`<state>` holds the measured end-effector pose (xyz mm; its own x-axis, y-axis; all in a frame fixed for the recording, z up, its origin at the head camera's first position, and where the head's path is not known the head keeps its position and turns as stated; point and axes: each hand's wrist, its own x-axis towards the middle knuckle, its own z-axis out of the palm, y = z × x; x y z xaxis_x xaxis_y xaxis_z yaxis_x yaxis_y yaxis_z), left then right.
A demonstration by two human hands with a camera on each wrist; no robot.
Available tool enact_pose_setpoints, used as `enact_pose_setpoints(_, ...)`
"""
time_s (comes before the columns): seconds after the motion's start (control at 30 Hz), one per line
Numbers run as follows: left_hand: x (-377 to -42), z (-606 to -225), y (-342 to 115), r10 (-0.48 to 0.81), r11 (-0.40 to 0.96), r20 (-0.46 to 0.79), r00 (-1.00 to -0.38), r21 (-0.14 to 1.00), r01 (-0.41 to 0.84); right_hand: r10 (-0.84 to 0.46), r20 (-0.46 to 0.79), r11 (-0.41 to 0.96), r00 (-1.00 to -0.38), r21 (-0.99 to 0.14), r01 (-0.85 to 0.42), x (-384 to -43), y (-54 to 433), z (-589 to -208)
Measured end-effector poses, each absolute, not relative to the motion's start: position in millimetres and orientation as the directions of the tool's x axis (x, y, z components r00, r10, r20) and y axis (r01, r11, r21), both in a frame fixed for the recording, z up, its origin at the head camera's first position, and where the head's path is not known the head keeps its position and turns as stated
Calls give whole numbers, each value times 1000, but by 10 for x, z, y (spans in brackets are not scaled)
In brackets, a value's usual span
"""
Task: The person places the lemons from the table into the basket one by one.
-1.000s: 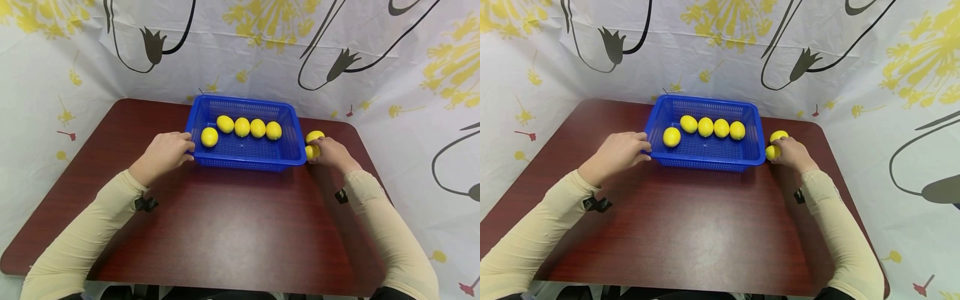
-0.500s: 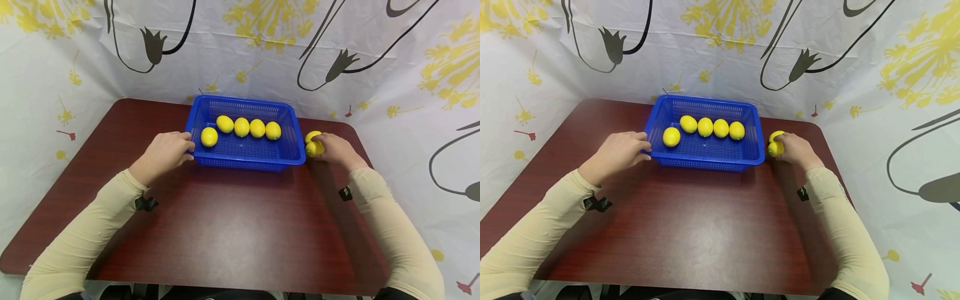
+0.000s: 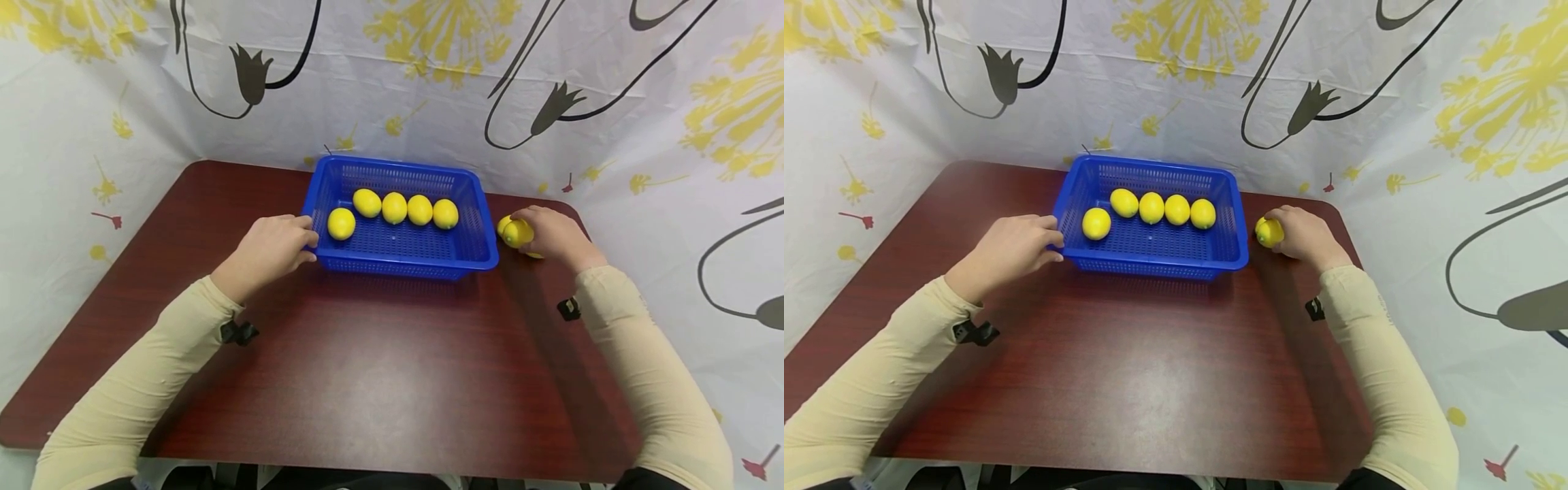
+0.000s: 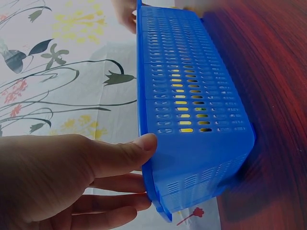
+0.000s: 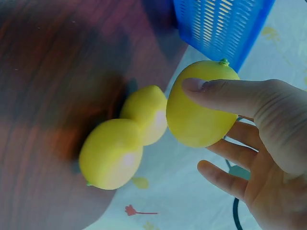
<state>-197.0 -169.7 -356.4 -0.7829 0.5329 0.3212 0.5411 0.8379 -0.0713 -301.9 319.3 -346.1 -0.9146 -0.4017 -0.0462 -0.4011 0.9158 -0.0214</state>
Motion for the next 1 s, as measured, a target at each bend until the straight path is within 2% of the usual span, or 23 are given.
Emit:
enact_pose_setpoints(0.63,-1976,-3570,-1698,535,838,313,-785,-77,541,-445,47,895,-895,-5,-445,-3007,3058,-3011)
enact_pose_setpoints(1.0,-1981,-3571,-1694,536,837,309,-785,-73,543,-458,32,889,-888,-5,-458,-2961,2932,-2868)
